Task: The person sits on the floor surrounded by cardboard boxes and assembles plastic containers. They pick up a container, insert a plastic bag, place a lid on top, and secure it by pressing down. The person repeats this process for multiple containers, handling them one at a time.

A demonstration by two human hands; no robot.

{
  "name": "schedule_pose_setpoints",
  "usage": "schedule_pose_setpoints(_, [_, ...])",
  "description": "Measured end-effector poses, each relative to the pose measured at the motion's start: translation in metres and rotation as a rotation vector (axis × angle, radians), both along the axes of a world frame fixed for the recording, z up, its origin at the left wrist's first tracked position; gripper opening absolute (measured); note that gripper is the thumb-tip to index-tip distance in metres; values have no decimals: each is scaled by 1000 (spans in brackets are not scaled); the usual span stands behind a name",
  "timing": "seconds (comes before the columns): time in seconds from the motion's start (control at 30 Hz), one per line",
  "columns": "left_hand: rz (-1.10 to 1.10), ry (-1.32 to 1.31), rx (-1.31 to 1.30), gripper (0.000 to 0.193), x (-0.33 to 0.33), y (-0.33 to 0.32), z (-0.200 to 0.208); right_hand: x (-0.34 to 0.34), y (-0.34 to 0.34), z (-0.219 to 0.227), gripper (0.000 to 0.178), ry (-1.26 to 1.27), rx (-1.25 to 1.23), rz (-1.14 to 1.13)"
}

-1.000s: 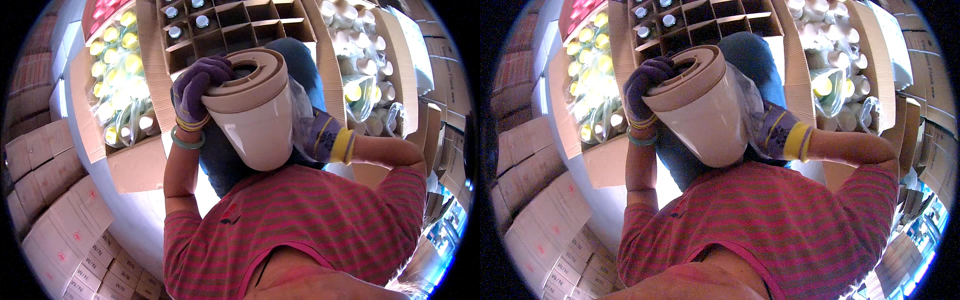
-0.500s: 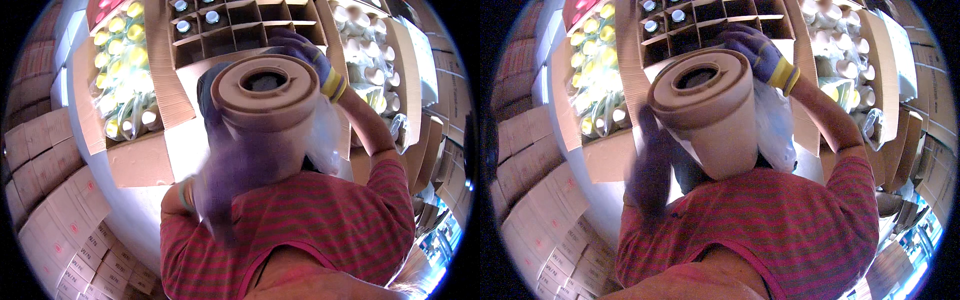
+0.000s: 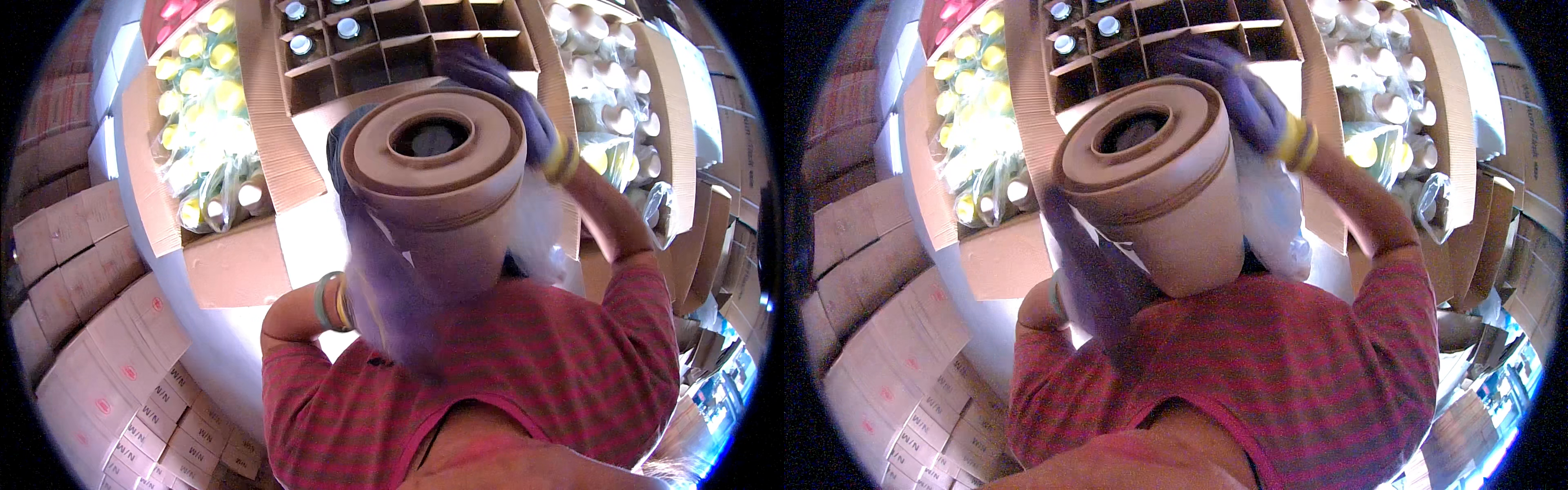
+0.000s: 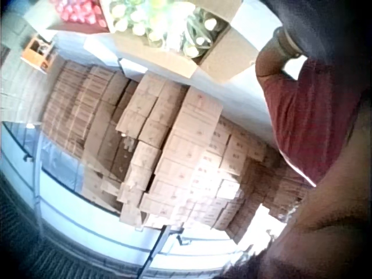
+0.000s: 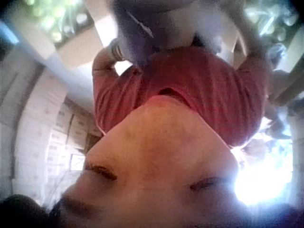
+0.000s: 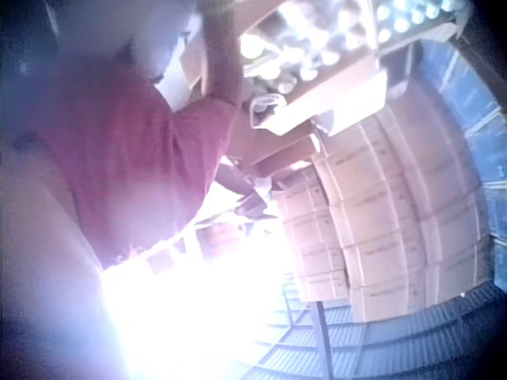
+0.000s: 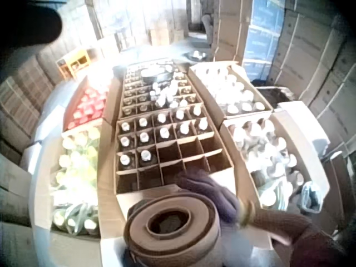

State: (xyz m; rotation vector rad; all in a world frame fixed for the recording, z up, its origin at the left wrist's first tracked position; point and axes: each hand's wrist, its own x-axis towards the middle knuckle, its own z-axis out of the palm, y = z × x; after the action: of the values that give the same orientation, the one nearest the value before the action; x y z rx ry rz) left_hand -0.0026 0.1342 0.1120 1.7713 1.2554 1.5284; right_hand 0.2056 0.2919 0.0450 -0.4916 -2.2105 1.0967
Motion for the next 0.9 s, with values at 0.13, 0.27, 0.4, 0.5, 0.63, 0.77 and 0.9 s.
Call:
schedule_pose_setpoints(0.13, [-29,-48,-9,61,-13,14,1,-12,-13,14,65,323,-291,-77])
schedule_pose_setpoints(0.27, [-140,-79,17,64,-3,20,6,-29,-6,8,66,275,-506,131])
schedule_pose_setpoints(0.4, [-416,-420,93,68,-2,70,11,-48,20,16,49,350,-586,165])
schedule_pose_setpoints(0.5, [-514,-616,48,70,-18,114,3,-56,73,-36,56,428,-1003,-65])
schedule_pose_setpoints(0.63, [-137,-214,-299,65,-59,125,-14,-107,104,11,63,267,-1007,-220])
schedule_pose_setpoints(0.77, [84,521,-24,49,-94,145,-70,-104,97,13,61,118,257,-404])
schedule_pose_setpoints(0.9, [-172,-324,-366,47,-108,174,-149,-117,115,-38,75,-208,630,-228])
